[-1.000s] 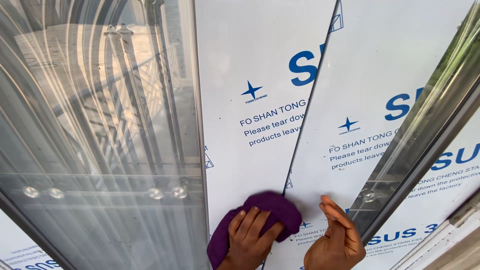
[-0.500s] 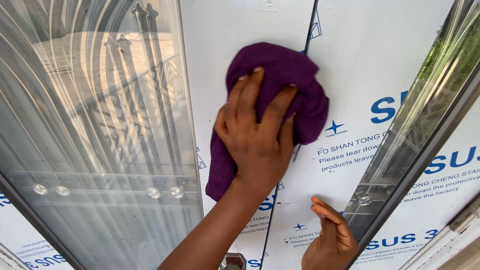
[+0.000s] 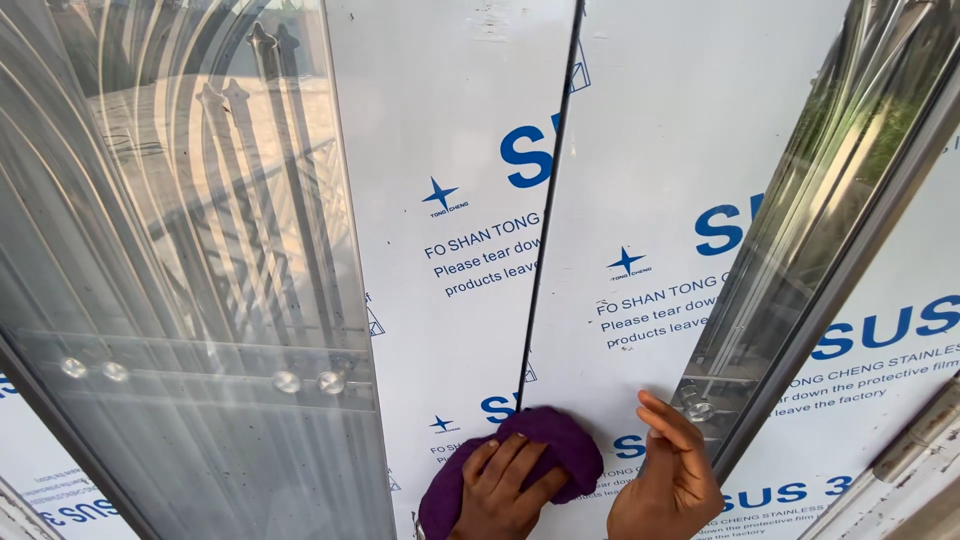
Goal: The person is wiping a newly installed stainless steel door with glass panels using a purple cleaning cloth.
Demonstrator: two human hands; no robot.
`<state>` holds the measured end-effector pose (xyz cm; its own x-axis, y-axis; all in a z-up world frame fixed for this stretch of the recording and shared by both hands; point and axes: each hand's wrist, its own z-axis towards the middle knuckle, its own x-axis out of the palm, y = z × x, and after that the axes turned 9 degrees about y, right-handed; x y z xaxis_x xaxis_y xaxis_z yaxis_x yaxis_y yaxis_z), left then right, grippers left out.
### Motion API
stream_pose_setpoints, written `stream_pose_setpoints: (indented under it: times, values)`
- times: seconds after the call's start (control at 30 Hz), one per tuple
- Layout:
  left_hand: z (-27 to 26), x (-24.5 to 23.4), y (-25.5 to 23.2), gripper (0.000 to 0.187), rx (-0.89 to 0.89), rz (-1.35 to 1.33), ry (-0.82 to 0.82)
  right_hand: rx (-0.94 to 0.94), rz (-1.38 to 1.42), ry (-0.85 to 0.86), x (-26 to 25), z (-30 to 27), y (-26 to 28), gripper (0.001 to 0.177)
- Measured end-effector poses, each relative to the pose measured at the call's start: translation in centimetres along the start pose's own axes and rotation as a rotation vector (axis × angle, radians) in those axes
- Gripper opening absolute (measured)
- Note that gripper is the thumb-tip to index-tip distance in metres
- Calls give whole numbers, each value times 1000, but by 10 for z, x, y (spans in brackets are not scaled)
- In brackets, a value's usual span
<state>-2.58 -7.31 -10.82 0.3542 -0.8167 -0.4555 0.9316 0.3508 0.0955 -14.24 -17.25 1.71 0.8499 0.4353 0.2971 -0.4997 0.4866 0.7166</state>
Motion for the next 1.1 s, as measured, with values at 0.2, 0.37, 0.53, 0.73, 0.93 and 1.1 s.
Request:
stream_pose_setpoints:
  times: [0.2,0.37,0.53,0.73,0.93,1.1]
  values:
    - [136,-78,-3,32,-131,-87,-122,41,-1,74,-12,8,-5,27]
    - [253,-116,-16,35,-205,-90,-275,36,32,96,-24,13,-14,29]
    - [230,-76,-34,29,-73,59,-223,-15,33,57,-27,25,10,26]
    - [72,-19,-35,34,-9,64,-46,-79,35,144,-35,16,10,25]
    - [46,-17,-26,35,-87,-2,-31,-246,-253,297,-33,23,23,24]
    - [190,-75,-29,35,-216,11,-241,-173,-232,326,-34,29,13,29]
